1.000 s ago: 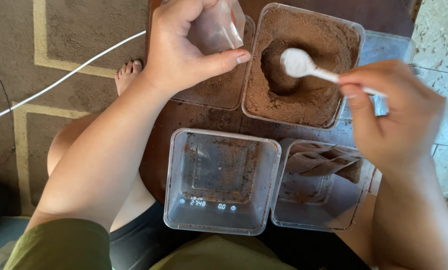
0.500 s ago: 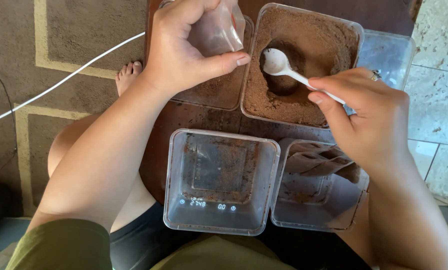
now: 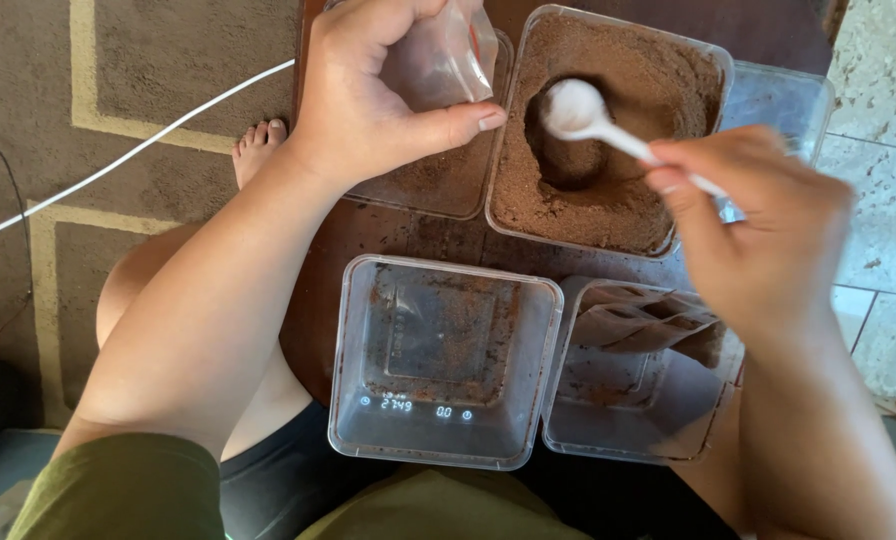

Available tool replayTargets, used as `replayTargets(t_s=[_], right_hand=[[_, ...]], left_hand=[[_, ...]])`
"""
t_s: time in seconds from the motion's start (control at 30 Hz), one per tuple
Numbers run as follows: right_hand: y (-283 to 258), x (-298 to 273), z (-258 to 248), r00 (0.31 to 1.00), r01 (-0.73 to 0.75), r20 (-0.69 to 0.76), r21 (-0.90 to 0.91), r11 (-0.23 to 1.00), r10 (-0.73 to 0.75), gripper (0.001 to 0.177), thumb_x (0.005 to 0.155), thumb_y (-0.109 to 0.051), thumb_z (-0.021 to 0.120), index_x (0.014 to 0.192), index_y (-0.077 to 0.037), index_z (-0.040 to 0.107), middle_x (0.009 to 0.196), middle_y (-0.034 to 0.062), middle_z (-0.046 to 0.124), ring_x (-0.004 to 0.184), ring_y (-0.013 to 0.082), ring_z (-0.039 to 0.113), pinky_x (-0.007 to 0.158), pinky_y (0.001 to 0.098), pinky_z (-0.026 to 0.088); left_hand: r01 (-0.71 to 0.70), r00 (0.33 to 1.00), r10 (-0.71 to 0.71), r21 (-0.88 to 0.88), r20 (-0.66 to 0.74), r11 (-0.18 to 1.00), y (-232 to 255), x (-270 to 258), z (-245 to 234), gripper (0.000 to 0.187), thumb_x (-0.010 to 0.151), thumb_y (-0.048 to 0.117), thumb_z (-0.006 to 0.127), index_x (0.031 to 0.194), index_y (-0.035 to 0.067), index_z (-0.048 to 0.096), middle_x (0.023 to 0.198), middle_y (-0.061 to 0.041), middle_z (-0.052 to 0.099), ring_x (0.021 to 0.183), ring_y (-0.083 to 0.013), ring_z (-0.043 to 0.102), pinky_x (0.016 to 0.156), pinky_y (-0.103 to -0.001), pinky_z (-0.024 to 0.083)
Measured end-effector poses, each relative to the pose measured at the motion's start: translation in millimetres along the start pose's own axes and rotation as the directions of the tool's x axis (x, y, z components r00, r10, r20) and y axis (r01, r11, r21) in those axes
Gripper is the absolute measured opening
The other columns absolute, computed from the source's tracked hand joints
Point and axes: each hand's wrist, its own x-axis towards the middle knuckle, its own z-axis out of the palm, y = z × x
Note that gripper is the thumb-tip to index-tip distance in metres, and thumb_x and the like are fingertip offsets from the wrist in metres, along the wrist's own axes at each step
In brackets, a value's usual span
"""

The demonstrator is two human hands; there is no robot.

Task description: A person is using a plastic spoon to fill small plastic bags with a brown powder from a larger container.

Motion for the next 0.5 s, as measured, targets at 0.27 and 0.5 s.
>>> replayTargets(t_s=[0.27, 0.5], right_hand=[[3, -3, -9, 1.0, 0.005, 0.0, -0.019, 1.0, -0.005, 0.005, 0.113, 0.018, 0.073, 0.115, 0.019, 0.077, 0.106, 0.0268, 0.075, 0.095, 0.038, 0.069, 0.094, 0.0482, 0.053], [7, -15, -18, 0.993, -0.113, 0.018, -0.006, 0.994, 0.113, 0.009, 0.117, 0.012, 0.07, 0.123, 0.013, 0.077, 0.107, 0.0228, 0.073, 0.093, 0.0298, 0.065, 0.082, 0.0382, 0.047]], left_hand=[[-0.005, 1.0, 0.005, -0.016, -0.004, 1.0, 6, 4, -1, 0.041, 0.094, 0.026, 0.09, 0.106, 0.001, 0.059, 0.102, -0.011, 0.072, 0.093, -0.0215, 0.067, 0.087, -0.035, 0.05], [-0.008, 1.0, 0.011, -0.185, 0.015, 0.983, 9, 8, 1, 0.033, 0.099, 0.019, 0.082, 0.094, -0.001, 0.057, 0.089, -0.014, 0.066, 0.089, -0.0282, 0.07, 0.082, -0.037, 0.051]])
